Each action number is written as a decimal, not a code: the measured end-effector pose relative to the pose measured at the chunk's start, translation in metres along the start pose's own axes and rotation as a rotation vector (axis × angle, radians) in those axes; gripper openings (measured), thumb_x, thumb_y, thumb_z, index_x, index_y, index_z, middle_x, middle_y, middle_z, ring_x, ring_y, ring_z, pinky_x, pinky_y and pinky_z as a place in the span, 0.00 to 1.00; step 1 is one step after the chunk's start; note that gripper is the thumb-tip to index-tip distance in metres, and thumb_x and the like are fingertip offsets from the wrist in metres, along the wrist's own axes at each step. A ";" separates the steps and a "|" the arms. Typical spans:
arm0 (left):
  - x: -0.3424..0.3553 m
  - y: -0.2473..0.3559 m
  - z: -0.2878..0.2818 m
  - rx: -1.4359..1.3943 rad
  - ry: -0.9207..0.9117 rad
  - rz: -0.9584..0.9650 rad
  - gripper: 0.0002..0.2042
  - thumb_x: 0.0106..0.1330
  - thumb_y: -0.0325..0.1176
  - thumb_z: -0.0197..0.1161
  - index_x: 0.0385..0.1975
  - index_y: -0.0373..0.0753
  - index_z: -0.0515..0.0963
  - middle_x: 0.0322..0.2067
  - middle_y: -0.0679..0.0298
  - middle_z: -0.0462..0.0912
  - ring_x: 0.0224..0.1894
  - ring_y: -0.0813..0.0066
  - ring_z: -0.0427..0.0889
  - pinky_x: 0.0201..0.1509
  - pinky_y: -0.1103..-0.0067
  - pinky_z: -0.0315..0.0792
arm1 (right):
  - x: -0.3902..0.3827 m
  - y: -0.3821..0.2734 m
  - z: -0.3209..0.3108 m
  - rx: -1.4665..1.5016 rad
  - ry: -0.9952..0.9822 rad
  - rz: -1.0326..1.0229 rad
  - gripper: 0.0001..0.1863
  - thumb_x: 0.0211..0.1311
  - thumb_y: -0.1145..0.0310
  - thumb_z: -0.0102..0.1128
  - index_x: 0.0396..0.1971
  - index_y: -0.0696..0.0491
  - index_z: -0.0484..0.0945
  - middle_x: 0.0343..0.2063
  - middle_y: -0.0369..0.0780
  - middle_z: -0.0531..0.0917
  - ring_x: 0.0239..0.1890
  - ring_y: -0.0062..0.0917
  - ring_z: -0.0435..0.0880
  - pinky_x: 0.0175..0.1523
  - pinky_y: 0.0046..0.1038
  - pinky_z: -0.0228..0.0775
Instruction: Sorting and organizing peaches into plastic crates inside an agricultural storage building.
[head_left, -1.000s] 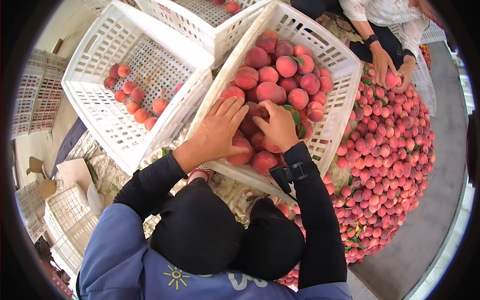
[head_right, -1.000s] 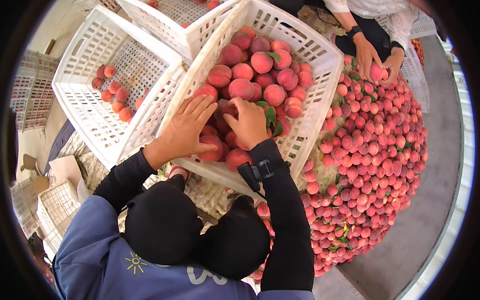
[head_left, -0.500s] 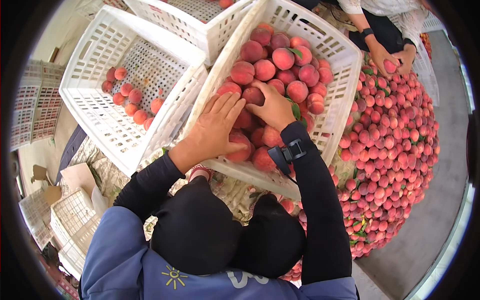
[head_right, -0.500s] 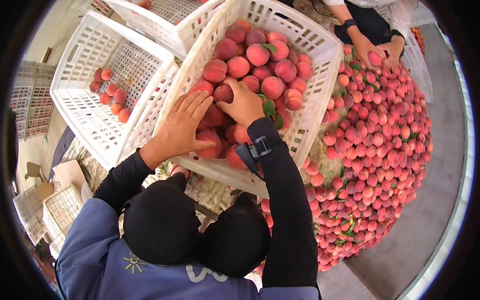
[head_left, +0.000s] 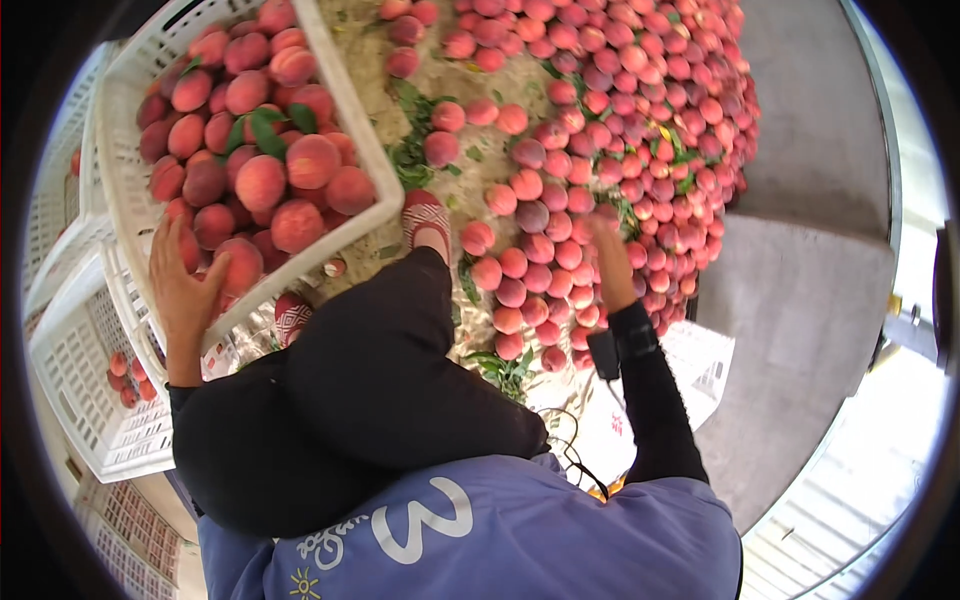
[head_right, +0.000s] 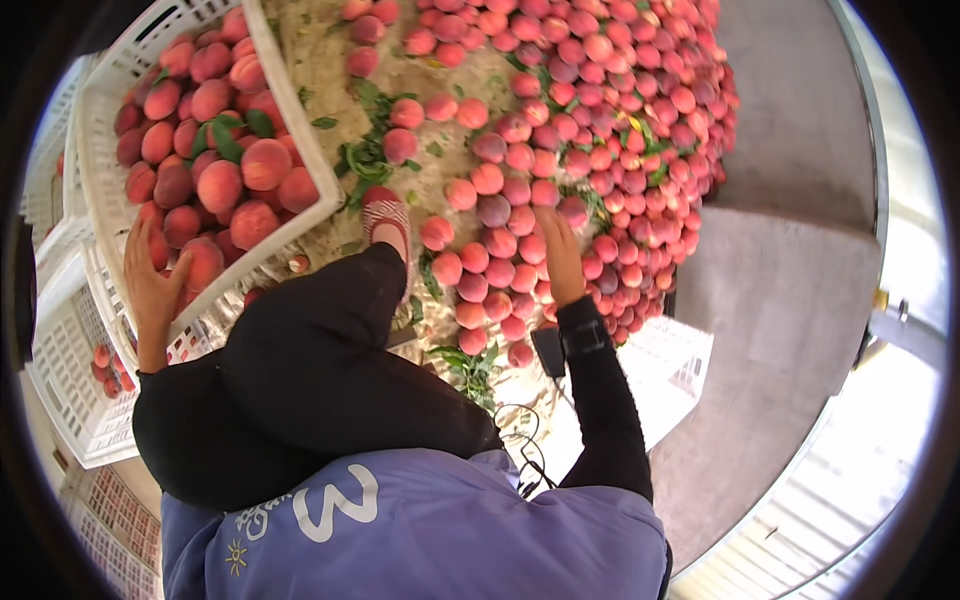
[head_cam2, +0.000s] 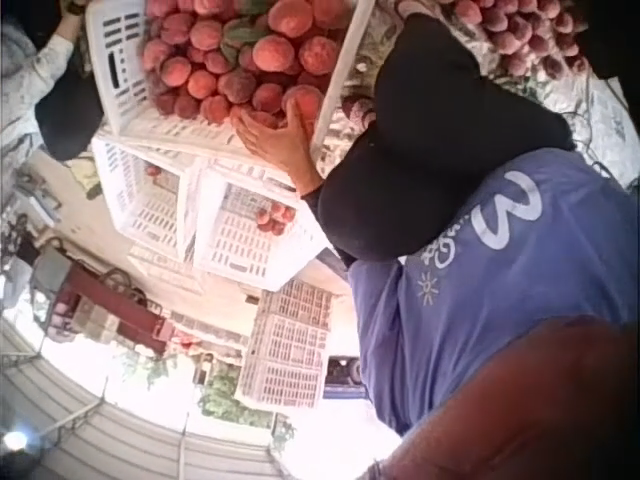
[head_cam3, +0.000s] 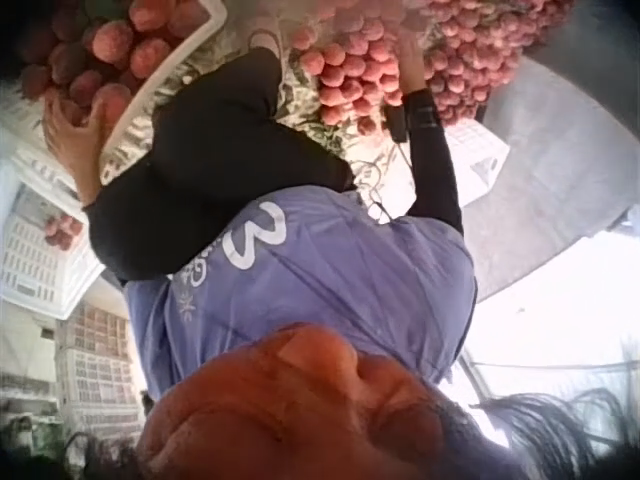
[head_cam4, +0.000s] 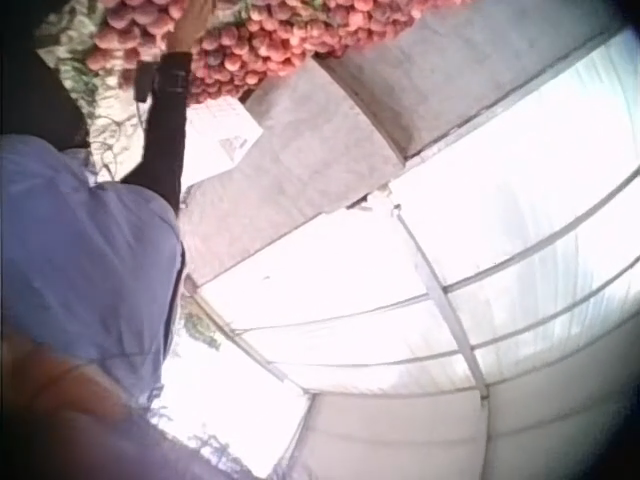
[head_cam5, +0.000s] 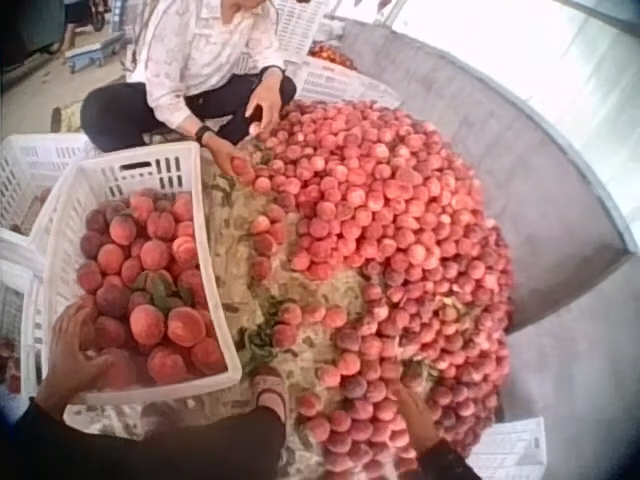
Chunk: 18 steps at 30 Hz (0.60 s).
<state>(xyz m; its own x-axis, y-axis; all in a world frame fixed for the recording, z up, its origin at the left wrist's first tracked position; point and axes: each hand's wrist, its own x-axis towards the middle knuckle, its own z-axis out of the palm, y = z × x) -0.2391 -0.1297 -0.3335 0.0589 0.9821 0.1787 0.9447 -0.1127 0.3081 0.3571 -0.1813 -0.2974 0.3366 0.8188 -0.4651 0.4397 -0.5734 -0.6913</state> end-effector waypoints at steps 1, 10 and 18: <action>0.000 -0.002 0.001 0.007 0.005 -0.007 0.39 0.53 0.45 0.73 0.65 0.38 0.66 0.66 0.53 0.67 0.69 0.54 0.64 0.72 0.64 0.57 | -0.026 0.049 -0.013 0.039 0.038 0.277 0.33 0.67 0.44 0.50 0.60 0.55 0.69 0.53 0.40 0.75 0.54 0.28 0.74 0.59 0.34 0.67; -0.002 -0.027 0.009 0.103 -0.019 0.053 0.36 0.60 0.44 0.69 0.68 0.41 0.64 0.66 0.53 0.66 0.68 0.53 0.63 0.72 0.64 0.57 | -0.163 0.305 0.098 1.087 0.196 1.155 0.58 0.48 0.23 0.55 0.74 0.38 0.46 0.72 0.44 0.49 0.69 0.47 0.55 0.60 0.64 0.59; -0.002 -0.028 0.004 0.166 -0.104 0.063 0.32 0.63 0.41 0.66 0.67 0.39 0.65 0.68 0.50 0.63 0.69 0.49 0.61 0.72 0.62 0.55 | -0.042 0.326 0.158 0.638 0.366 -0.006 0.46 0.54 0.39 0.65 0.69 0.39 0.54 0.62 0.40 0.66 0.61 0.37 0.70 0.60 0.40 0.70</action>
<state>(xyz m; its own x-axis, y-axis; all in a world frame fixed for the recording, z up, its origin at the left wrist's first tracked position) -0.2649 -0.1279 -0.3459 0.1443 0.9852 0.0922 0.9778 -0.1562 0.1394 0.3551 -0.3980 -0.5909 0.6411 0.6961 -0.3231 -0.0906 -0.3494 -0.9326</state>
